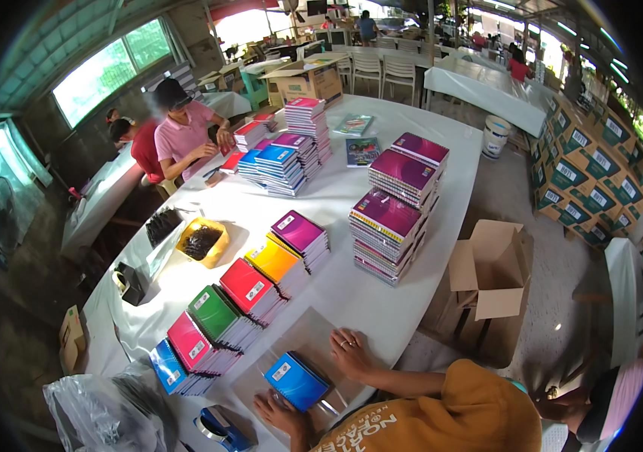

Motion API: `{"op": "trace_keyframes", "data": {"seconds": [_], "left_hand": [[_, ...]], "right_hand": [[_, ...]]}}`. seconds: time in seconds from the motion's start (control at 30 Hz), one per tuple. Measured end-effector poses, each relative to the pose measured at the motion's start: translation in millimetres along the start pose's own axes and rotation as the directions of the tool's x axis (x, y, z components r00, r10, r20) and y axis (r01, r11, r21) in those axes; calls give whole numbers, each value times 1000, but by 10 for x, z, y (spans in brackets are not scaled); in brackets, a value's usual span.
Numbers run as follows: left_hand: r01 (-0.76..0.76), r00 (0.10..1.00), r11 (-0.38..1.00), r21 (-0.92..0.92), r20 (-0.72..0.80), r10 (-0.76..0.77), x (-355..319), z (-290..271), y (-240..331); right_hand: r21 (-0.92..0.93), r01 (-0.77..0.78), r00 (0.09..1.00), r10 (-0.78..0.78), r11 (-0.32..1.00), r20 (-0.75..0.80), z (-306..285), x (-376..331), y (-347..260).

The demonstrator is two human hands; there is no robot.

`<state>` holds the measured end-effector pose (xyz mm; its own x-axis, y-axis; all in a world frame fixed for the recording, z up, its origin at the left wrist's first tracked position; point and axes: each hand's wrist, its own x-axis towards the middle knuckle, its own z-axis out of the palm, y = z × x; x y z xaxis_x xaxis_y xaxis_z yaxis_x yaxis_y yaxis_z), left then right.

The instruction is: The person places several small notebooks into plastic bags, seals them using adhesive tape from a dispenser, and stacks the packed notebooks onto a pile.

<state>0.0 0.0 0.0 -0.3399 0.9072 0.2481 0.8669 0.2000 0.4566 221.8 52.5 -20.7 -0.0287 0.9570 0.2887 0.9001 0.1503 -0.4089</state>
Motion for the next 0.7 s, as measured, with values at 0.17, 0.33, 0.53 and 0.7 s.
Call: {"op": "trace_keyframes", "data": {"seconds": [0.17, 0.33, 0.53, 0.7], "left_hand": [[-30, 999, 1000, -9, -34, 30, 10, -48, 87], [-40, 998, 999, -17, -43, 39, -6, -105, 70], [-45, 998, 998, -34, -42, 44, -13, -122, 129], [-44, 999, 999, -31, -34, 43, -17, -137, 116]], "right_hand": [[254, -42, 993, 13, 966, 114, -12, 40, 29], [-137, -60, 991, 42, 989, -127, -48, 49, -175], [123, -11, 985, -10, 992, 173, -57, 76, -25], [-72, -100, 985, 88, 992, -150, -46, 102, -213]]}}
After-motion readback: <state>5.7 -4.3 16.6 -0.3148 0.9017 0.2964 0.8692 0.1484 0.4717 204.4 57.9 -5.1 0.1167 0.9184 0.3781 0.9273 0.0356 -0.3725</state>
